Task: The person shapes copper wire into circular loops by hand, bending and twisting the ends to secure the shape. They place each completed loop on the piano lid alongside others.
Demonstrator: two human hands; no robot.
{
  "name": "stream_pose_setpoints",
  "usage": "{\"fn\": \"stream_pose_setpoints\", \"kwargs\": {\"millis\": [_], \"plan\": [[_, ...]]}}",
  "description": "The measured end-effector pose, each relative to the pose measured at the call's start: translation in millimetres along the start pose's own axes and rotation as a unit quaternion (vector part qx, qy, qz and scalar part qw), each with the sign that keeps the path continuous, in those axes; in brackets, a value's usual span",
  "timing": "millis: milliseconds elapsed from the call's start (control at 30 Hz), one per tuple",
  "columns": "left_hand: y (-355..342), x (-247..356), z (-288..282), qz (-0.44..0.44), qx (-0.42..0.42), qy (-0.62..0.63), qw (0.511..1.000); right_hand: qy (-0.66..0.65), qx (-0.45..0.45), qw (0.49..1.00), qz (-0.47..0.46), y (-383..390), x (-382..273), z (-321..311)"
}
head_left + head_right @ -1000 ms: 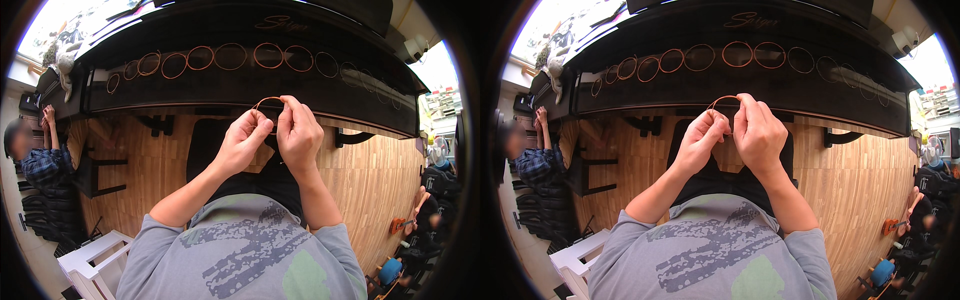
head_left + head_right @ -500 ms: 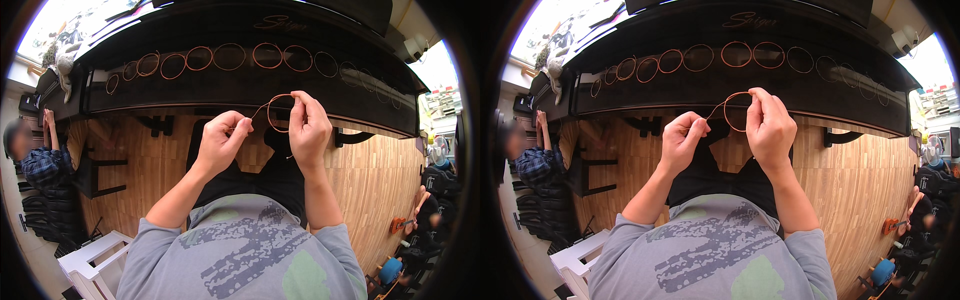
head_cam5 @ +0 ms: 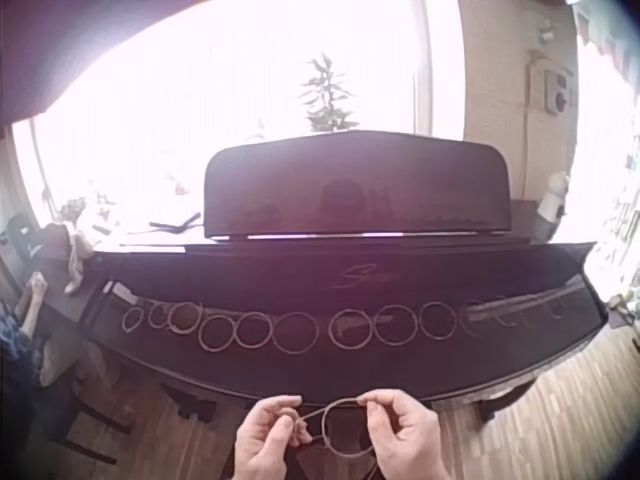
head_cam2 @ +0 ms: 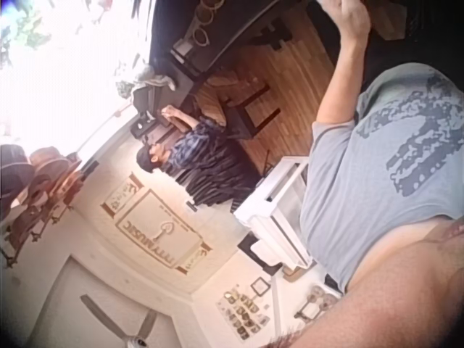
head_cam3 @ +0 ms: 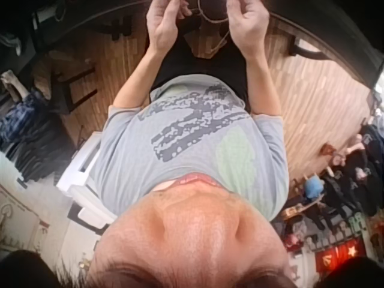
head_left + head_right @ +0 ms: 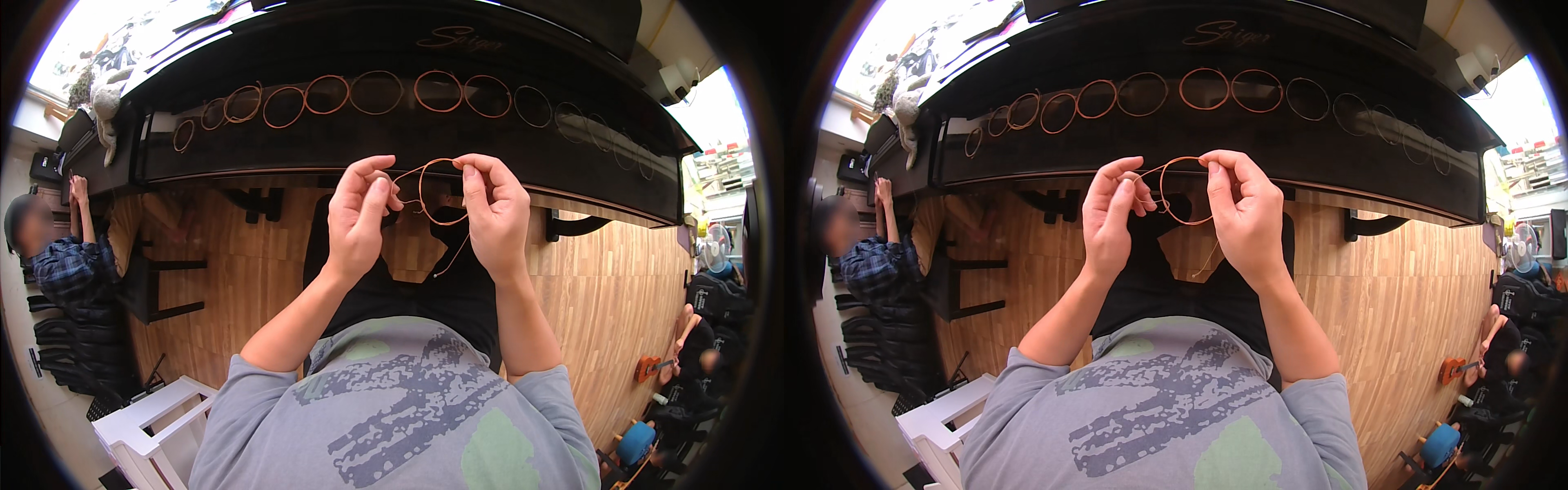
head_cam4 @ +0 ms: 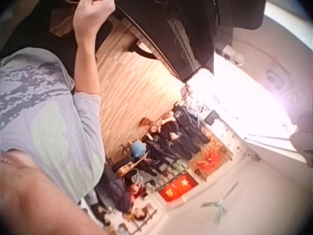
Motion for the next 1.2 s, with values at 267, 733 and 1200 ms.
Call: {"fn": "stream_pose_setpoints", "kwargs": {"millis": [267, 733, 1200], "plan": [[-16, 15, 12, -0.066, -0.151, -0.035, 0.986, 0.073, 0.006, 0.994, -0.082, 2, -3, 4], [-12, 23, 11, 0.128, -0.186, -0.252, 0.941, -0.006, -0.031, 0.999, -0.018, -1, 4, 2], [-32, 16, 9, -0.104, -0.132, -0.081, 0.982, -0.076, -0.129, 0.987, 0.056, 4, 4, 3]]}}
Point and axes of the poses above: each hand's wrist, its own y-axis away from the middle knuckle, its own z-axis out of the palm, x = y × z, the point moved 4 cm from there along -y, towards the middle knuckle, and after that the axes turned 1 degree about z, right-handed, at the moved point
